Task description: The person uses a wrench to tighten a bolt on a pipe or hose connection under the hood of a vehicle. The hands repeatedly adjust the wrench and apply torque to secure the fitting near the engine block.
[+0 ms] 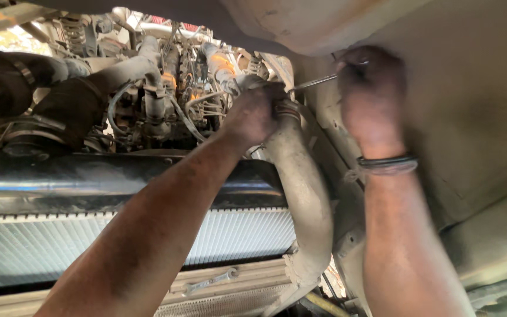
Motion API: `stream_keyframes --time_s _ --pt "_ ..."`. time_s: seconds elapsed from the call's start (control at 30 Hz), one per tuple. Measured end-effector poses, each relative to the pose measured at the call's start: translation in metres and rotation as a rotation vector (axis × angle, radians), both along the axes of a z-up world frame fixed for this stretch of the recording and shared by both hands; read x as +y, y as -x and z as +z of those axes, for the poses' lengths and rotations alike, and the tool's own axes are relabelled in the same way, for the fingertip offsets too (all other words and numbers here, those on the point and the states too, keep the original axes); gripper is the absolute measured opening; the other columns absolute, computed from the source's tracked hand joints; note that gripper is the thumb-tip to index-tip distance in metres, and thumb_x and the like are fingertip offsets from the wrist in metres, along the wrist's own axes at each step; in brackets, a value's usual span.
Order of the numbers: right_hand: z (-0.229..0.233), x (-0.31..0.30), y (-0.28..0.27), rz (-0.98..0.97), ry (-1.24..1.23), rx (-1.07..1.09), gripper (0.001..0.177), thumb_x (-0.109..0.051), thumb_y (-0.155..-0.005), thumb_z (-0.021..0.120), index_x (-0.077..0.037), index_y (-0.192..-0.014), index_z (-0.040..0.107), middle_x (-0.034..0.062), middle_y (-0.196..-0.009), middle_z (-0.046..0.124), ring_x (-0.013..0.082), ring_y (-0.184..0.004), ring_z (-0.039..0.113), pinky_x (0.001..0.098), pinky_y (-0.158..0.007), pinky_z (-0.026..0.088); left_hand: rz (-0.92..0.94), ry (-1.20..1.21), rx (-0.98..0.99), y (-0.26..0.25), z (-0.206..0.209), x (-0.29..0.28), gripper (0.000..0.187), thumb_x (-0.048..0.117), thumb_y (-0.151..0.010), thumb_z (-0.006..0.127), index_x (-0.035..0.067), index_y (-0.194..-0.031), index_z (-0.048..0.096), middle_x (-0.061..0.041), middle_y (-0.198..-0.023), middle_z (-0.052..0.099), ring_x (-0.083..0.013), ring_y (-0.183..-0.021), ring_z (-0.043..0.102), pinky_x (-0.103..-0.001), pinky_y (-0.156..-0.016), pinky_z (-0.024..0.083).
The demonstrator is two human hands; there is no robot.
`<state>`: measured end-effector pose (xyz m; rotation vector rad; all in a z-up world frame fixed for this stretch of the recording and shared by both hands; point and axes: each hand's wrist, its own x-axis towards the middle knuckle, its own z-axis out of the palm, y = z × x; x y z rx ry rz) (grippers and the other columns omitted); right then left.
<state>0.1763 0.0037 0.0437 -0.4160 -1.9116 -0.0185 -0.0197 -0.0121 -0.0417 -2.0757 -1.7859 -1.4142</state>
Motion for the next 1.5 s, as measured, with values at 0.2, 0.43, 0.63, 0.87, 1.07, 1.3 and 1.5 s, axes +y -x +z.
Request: stream_keyframes --time_s 0.2,0.43,0.63,0.87,1.07,1.3,1.5 --pt "-0.006 -0.002 -0.009 0.086 0.319 0.058 0.012 -0.001 -0.099 0.06 0.002 -0.091 0.07 0.0013 -0.07 0.061 0.008 -0.059 0.056 0.0271 -0.053 0.047 -0.049 -0.025 -0.017 0.001 -0.006 0.001 0.036 0.009 -0.081 0.069 0.009 -0.117 0.072 -0.018 -0.119 0.072 -0.0339 -0.111 0.069 -0.039 -0.102 0.052" --pt "0.002 0.002 -0.006 0.05 0.299 0.06 0.008 -0.001 -0.097 0.065 0.0 -0.092 0.071 0.0028 -0.072 0.066 0.008 -0.062 0.061 0.0259 -0.055 0.049 -0.068 0.112 -0.101 0.001 -0.007 -0.002 0.042 0.005 -0.081 0.064 0.012 -0.122 0.069 -0.017 -0.121 0.07 -0.0334 -0.109 0.069 -0.038 -0.1 0.052" --pt "-0.004 0.003 0.011 0.235 0.444 0.309 0.004 -0.003 -0.095 0.071 -0.001 -0.091 0.073 0.0028 -0.073 0.072 0.0095 -0.058 0.065 0.0258 -0.052 0.051 -0.17 -0.103 -0.001 0.004 -0.013 0.0 0.039 0.005 -0.082 0.065 0.009 -0.12 0.07 -0.015 -0.128 0.067 -0.0327 -0.118 0.065 -0.037 -0.105 0.05" --pt "-0.012 -0.005 0.003 0.02 0.206 0.067 0.009 -0.002 -0.098 0.071 0.002 -0.09 0.07 0.0057 -0.069 0.068 0.0097 -0.057 0.06 0.0269 -0.051 0.045 -0.153 0.203 -0.032 0.007 -0.012 -0.004 0.056 0.007 -0.082 0.062 0.013 -0.138 0.056 -0.02 -0.124 0.066 -0.0329 -0.113 0.067 -0.039 -0.1 0.053" --pt "-0.02 -0.021 0.006 0.16 0.296 0.14 0.006 -0.006 -0.099 0.071 -0.001 -0.097 0.07 0.0056 -0.074 0.067 0.0099 -0.061 0.06 0.0301 -0.057 0.047 -0.123 0.189 0.016 0.012 -0.019 0.005 0.046 0.014 -0.088 0.062 0.013 -0.134 0.058 -0.022 -0.121 0.067 -0.0357 -0.109 0.067 -0.042 -0.098 0.052" --pt "-0.02 -0.04 -0.004 -0.114 -0.274 -0.138 0.008 -0.009 -0.095 0.071 -0.001 -0.097 0.071 0.0171 -0.085 0.068 0.0344 -0.078 0.064 0.0447 -0.071 0.049 -0.2 -0.01 0.047 0.02 -0.029 0.017 0.035 0.016 -0.089 0.062 0.014 -0.123 0.067 -0.016 -0.12 0.071 -0.0334 -0.109 0.069 -0.041 -0.098 0.054" --pt "-0.056 -0.097 -0.012 -0.476 0.015 -0.559 0.03 -0.023 -0.094 0.066 -0.008 -0.12 0.07 0.0186 -0.115 0.07 0.0414 -0.113 0.061 0.0589 -0.096 0.044 -0.221 -0.183 0.084 0.019 -0.029 0.02 0.028 0.014 -0.091 0.059 0.012 -0.116 0.072 -0.016 -0.119 0.071 -0.0342 -0.111 0.066 -0.043 -0.099 0.051"
